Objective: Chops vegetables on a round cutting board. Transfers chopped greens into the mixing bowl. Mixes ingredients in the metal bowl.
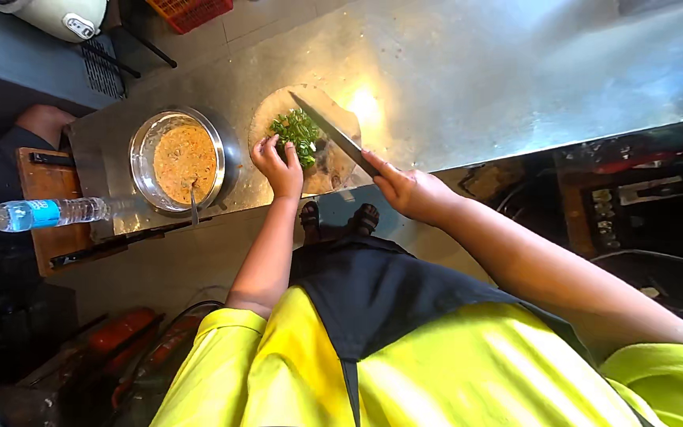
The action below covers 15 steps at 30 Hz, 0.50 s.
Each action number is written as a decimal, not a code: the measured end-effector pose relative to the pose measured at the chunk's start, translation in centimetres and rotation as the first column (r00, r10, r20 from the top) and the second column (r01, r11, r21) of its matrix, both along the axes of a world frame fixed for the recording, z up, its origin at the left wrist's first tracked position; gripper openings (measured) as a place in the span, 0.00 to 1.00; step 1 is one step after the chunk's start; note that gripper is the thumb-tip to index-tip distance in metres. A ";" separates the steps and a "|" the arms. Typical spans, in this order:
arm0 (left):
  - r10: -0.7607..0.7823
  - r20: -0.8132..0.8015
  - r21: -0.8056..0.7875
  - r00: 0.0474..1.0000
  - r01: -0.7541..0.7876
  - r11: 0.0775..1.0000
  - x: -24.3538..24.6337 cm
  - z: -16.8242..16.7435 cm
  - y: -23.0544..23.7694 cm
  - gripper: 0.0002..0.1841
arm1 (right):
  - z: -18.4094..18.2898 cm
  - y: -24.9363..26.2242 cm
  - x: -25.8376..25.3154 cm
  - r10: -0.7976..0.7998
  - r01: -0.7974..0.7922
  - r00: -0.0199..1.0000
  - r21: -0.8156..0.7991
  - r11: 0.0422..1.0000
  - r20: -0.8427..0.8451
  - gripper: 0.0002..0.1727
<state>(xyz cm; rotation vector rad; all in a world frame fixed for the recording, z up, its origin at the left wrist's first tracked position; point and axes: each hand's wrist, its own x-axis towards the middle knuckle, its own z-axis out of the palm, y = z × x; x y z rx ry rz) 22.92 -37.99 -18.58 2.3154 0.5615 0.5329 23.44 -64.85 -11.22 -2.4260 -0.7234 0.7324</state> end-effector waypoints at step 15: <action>0.259 -0.157 0.089 0.953 -0.247 0.965 5.7 -0.8 -4.2 0.22 | -2.9 1.6 1.6 0.176 -0.186 0.960 -0.023 0.982 -0.220 0.34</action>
